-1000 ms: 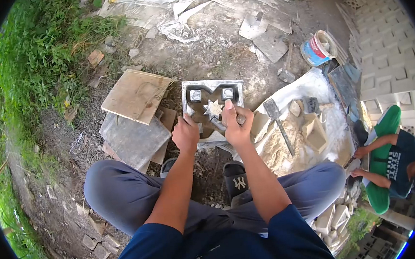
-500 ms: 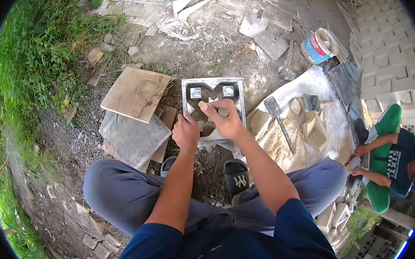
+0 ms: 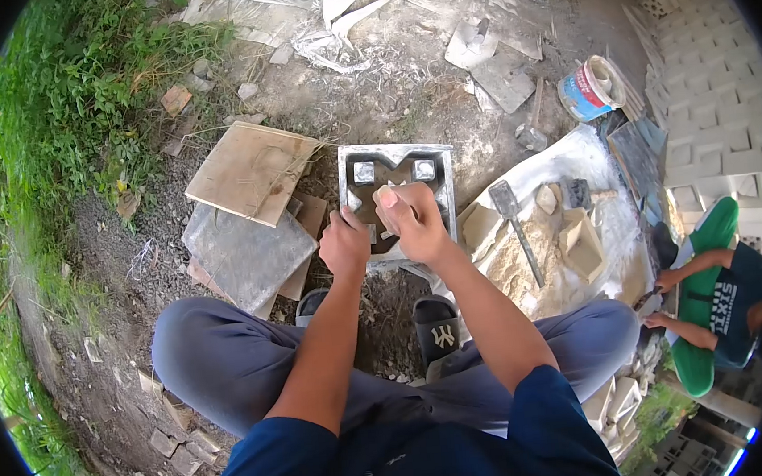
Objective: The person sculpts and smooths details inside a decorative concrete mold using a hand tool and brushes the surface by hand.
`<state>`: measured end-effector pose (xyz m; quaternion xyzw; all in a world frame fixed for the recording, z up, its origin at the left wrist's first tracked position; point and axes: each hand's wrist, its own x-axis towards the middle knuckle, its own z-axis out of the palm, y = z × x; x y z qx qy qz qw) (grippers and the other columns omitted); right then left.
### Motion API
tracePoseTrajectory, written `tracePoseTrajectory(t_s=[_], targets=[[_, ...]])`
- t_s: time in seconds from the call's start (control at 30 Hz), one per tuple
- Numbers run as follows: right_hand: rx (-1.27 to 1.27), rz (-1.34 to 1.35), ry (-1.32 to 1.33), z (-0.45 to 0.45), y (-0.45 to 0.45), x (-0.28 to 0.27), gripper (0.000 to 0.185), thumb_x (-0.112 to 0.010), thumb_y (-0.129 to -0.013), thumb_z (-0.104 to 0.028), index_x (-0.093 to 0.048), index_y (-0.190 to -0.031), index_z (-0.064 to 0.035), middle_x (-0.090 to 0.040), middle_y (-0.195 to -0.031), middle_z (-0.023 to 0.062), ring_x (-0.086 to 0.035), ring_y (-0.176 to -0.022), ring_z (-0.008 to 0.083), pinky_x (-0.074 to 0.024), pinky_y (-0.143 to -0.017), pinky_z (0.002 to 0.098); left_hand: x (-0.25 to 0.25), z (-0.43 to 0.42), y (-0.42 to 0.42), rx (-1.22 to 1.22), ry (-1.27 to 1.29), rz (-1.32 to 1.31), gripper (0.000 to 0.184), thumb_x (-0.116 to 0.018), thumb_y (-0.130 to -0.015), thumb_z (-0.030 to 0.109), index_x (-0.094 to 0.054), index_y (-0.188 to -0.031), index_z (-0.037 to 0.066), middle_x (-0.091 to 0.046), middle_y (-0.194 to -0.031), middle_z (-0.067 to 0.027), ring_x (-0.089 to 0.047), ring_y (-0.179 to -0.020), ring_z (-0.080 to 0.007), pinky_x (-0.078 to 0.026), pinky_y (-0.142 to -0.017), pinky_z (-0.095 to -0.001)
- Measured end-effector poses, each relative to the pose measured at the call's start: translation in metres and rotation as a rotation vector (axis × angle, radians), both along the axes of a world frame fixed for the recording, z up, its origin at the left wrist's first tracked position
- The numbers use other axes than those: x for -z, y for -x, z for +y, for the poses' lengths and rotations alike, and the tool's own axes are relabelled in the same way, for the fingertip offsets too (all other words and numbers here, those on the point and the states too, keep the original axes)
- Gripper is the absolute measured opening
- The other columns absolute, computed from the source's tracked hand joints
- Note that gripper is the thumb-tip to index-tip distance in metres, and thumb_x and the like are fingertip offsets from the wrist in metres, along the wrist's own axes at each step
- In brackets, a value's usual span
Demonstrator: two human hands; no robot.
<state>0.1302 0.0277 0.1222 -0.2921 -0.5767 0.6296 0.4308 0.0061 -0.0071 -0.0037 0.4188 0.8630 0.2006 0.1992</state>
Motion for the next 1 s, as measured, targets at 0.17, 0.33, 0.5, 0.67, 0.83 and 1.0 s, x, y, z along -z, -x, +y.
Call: tracePoseTrajectory(t_s=[0.17, 0.33, 0.5, 0.67, 0.83, 1.0], targets=[[0.039, -0.084, -0.091, -0.004, 0.003, 0.014, 0.06, -0.05, -0.106, -0.046, -0.031, -0.066, -0.0063, -0.029, -0.058, -0.0045, -0.027, -0.052, 0.0066, -0.0198, -0.048, 0.0282, -0.001, -0.005, 0.0, -0.001, 0.036, -0.001, 0.045, -0.039, -0.105, 0.04, -0.064, -0.093, 0.004, -0.071, -0.082, -0.0242, -0.07, -0.078, -0.0459, -0.055, -0.07, -0.0576], [0.067, 0.033, 0.014, 0.0, 0.006, 0.003, 0.063, -0.048, -0.107, -0.046, -0.033, -0.062, -0.0052, -0.032, -0.056, -0.003, -0.027, -0.051, 0.0079, -0.0212, -0.048, 0.0295, -0.001, -0.001, 0.002, -0.013, -0.002, -0.014, 0.045, -0.039, -0.105, 0.04, -0.064, -0.093, 0.004, -0.071, -0.082, -0.0237, -0.07, -0.078, -0.0461, -0.055, -0.07, -0.0574], [0.096, 0.032, -0.019, -0.008, 0.003, -0.01, 0.067, -0.045, -0.107, -0.05, -0.034, -0.058, -0.0048, -0.033, -0.053, -0.0014, -0.029, -0.051, 0.0089, -0.022, -0.048, 0.0294, 0.0, 0.0, 0.0, -0.001, 0.006, 0.004, 0.044, -0.04, -0.105, 0.039, -0.063, -0.092, 0.003, -0.071, -0.081, -0.0236, -0.069, -0.078, -0.0462, -0.055, -0.069, -0.0569], [0.03, -0.131, 0.063, -0.007, 0.008, -0.013, 0.068, -0.045, -0.106, -0.053, -0.033, -0.058, -0.0068, -0.032, -0.054, -0.0012, -0.028, -0.052, 0.0092, -0.0219, -0.049, 0.0292, 0.003, -0.001, 0.0, 0.014, 0.001, -0.011, 0.045, -0.04, -0.105, 0.039, -0.064, -0.093, 0.003, -0.071, -0.082, -0.024, -0.07, -0.079, -0.046, -0.055, -0.069, -0.0569], [-0.02, -0.003, 0.053, -0.008, 0.007, 0.0, 0.066, -0.043, -0.108, -0.049, -0.031, -0.059, -0.0057, -0.03, -0.054, -0.0012, -0.027, -0.052, 0.0101, -0.0217, -0.05, 0.0305, 0.003, -0.006, 0.001, 0.005, 0.014, -0.002, 0.046, -0.039, -0.105, 0.04, -0.064, -0.095, 0.003, -0.071, -0.083, -0.0238, -0.07, -0.079, -0.0457, -0.055, -0.069, -0.0565], [-0.058, -0.027, 0.021, -0.002, 0.001, -0.02, 0.067, -0.041, -0.108, -0.051, -0.031, -0.058, -0.0063, -0.031, -0.053, -0.001, -0.027, -0.051, 0.0096, -0.022, -0.05, 0.0302, 0.006, -0.001, 0.001, 0.013, -0.021, 0.037, 0.042, -0.042, -0.104, 0.039, -0.06, -0.09, 0.004, -0.07, -0.077, -0.0224, -0.07, -0.073, -0.0437, -0.056, -0.064, -0.0545]])
